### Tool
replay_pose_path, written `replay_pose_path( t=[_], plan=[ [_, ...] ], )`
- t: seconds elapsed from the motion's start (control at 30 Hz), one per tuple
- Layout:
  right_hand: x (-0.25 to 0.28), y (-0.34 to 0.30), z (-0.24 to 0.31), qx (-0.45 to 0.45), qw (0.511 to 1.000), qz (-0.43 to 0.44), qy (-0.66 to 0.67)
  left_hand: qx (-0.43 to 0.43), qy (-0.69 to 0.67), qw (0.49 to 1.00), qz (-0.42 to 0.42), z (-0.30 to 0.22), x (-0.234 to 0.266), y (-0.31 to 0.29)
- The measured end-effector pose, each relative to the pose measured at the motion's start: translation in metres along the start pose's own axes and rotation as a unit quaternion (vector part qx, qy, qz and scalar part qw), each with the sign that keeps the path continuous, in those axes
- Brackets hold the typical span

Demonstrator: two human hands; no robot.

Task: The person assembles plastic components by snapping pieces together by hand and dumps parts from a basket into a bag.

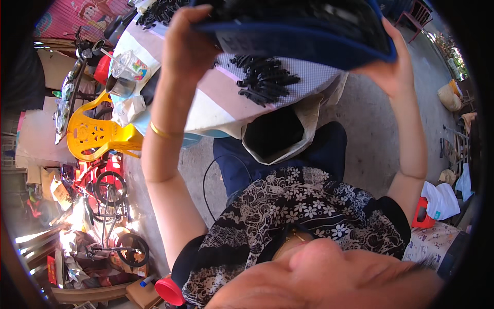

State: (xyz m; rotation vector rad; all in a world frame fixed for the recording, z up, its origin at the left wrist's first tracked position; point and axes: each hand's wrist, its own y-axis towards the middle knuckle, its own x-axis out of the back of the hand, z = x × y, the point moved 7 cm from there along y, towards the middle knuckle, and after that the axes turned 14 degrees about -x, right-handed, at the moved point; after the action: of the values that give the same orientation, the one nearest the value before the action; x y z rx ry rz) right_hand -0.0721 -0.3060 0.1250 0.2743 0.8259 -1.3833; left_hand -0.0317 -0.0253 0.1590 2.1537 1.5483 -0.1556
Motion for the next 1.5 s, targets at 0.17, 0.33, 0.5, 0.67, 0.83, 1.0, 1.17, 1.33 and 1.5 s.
replay_pose_path(
  t=[0.17, 0.33, 0.5, 0.67, 0.83, 1.0, 1.17, 1.33, 1.5],
  plan=[
    [0.06, -0.07, -0.019, -0.016, 0.998, 0.056, 0.012, 0.016, -0.077, 0.996, 0.031, 0.04, -0.047, -0.085],
    [0.135, -0.127, -0.054, -0.067, 0.99, -0.121, -0.031, 0.075, -0.069, 0.99, 0.096, 0.105, -0.066, -0.149],
    [0.184, -0.147, -0.112, -0.128, 0.985, -0.108, -0.044, 0.144, -0.055, 0.98, 0.127, 0.167, -0.059, -0.202],
    [0.214, -0.126, -0.167, -0.2, 0.971, -0.111, -0.071, 0.254, -0.122, 0.957, 0.067, 0.23, -0.027, -0.232],
    [0.219, -0.08, -0.217, -0.218, 0.971, -0.078, -0.062, 0.31, -0.175, 0.934, -0.032, 0.283, 0.025, -0.236],
    [0.208, -0.031, -0.234, -0.226, 0.969, -0.078, -0.064, 0.321, -0.17, 0.92, -0.148, 0.323, 0.077, -0.222],
    [0.175, 0.004, -0.217, -0.246, 0.934, -0.161, -0.201, 0.463, -0.175, 0.84, -0.221, 0.346, 0.084, -0.219],
    [0.214, 0.082, -0.229, -0.283, 0.827, -0.236, -0.426, 0.457, -0.199, 0.849, -0.175, 0.416, 0.085, -0.233],
    [0.187, 0.109, -0.221, -0.225, 0.667, -0.215, -0.677, 0.595, -0.077, 0.796, -0.08, 0.403, 0.062, -0.256]
  ],
)
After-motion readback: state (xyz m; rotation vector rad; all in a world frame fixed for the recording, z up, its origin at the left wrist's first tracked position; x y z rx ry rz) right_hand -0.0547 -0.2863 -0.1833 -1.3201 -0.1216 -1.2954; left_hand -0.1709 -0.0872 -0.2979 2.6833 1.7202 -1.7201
